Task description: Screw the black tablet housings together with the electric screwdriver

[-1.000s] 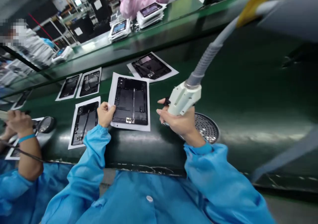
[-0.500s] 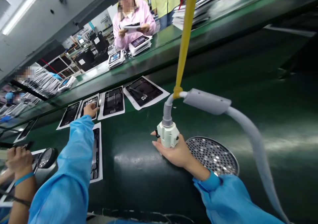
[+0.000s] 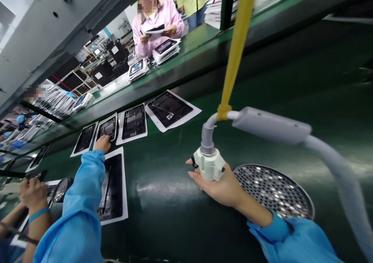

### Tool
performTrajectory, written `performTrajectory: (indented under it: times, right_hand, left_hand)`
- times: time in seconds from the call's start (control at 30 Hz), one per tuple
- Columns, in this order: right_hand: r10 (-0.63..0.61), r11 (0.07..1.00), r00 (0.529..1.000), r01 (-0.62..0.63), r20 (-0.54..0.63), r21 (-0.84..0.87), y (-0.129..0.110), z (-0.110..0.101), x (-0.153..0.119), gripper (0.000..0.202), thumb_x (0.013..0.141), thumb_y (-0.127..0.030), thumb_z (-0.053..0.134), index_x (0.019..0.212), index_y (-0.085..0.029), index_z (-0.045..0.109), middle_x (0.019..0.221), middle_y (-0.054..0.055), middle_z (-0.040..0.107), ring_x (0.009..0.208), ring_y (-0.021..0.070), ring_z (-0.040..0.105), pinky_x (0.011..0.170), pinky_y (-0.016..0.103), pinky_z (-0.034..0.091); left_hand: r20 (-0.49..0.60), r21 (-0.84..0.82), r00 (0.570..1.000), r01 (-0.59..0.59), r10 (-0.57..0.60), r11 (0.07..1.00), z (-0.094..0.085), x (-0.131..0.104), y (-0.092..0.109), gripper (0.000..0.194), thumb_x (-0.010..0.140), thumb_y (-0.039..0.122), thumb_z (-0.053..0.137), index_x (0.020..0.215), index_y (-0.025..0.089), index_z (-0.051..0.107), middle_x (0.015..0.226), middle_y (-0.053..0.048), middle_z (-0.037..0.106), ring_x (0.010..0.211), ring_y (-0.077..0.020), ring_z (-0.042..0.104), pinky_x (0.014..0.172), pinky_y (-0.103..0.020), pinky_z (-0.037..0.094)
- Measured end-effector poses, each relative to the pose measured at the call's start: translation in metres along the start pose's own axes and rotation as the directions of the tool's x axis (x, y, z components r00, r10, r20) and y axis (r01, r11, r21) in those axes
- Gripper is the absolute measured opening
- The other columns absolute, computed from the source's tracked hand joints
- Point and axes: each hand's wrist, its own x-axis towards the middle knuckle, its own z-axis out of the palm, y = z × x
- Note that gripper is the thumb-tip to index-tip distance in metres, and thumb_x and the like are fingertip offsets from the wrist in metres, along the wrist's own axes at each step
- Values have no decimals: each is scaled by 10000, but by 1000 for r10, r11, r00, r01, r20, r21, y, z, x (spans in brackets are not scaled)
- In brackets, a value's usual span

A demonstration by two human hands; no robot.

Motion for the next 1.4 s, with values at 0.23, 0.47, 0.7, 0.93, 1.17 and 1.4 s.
performTrajectory:
  times: [0.23, 0.47, 0.7, 0.93, 1.17, 1.4]
  right_hand:
    - [-38, 999, 999, 37, -28, -10, -8, -1, 3, 363, 758, -439, 657, 988, -176, 559, 504, -39, 538, 442, 128, 543, 485, 269, 510]
    - [-88, 996, 994, 89, -68, 22, -21, 2, 4, 332, 722, -414, 685, 923, -174, 574, 481, -57, 531, 413, 113, 527, 461, 256, 498]
    - [-208, 950, 951, 252, -230, 184, -46, -29, -4, 456, 706, -488, 737, 1041, -205, 611, 540, -33, 599, 469, 143, 574, 485, 289, 495]
    - [-112, 992, 971, 121, -212, 33, -67, -72, -6, 500, 575, -418, 840, 1002, -218, 675, 716, 24, 685, 659, 187, 659, 586, 300, 511]
    - [-193, 978, 878, 206, -438, -18, -61, -75, -14, 390, 539, -371, 872, 798, -169, 662, 451, -36, 534, 374, 103, 496, 392, 252, 397]
    - [-281, 941, 808, 337, -517, 16, -38, -64, -15, 296, 639, -352, 806, 748, -193, 582, 459, -64, 505, 386, 106, 511, 413, 279, 444]
  left_hand:
    - [-289, 13, 956, -39, 41, 999, -20, -39, 24, 319, 819, 110, 447, 1058, 107, 658, 1036, -161, 624, 1054, -269, 563, 906, -358, 489]
    - [-731, 157, 509, -523, 455, 838, -72, -129, 89, 258, 812, 71, 551, 1053, 134, 616, 848, -86, 620, 800, -188, 582, 725, -291, 512]
    - [-680, 139, 424, -726, 597, 674, -107, -196, 183, 238, 861, 68, 535, 1099, 83, 548, 818, -98, 614, 738, -184, 562, 606, -300, 491]
    - [-534, 73, 470, -803, 703, 592, -94, -224, 264, 176, 932, 115, 434, 964, 106, 607, 799, -72, 594, 694, -162, 525, 508, -279, 435]
    - [-112, -252, 661, -741, 742, 622, -76, -215, 286, 208, 943, 235, 479, 1017, 211, 673, 912, -57, 638, 849, -193, 567, 684, -309, 512]
    - [-184, -320, 609, -779, 771, 539, -61, -185, 264, 374, 850, 33, 427, 1075, 185, 684, 1009, -72, 659, 875, -198, 567, 777, -324, 496]
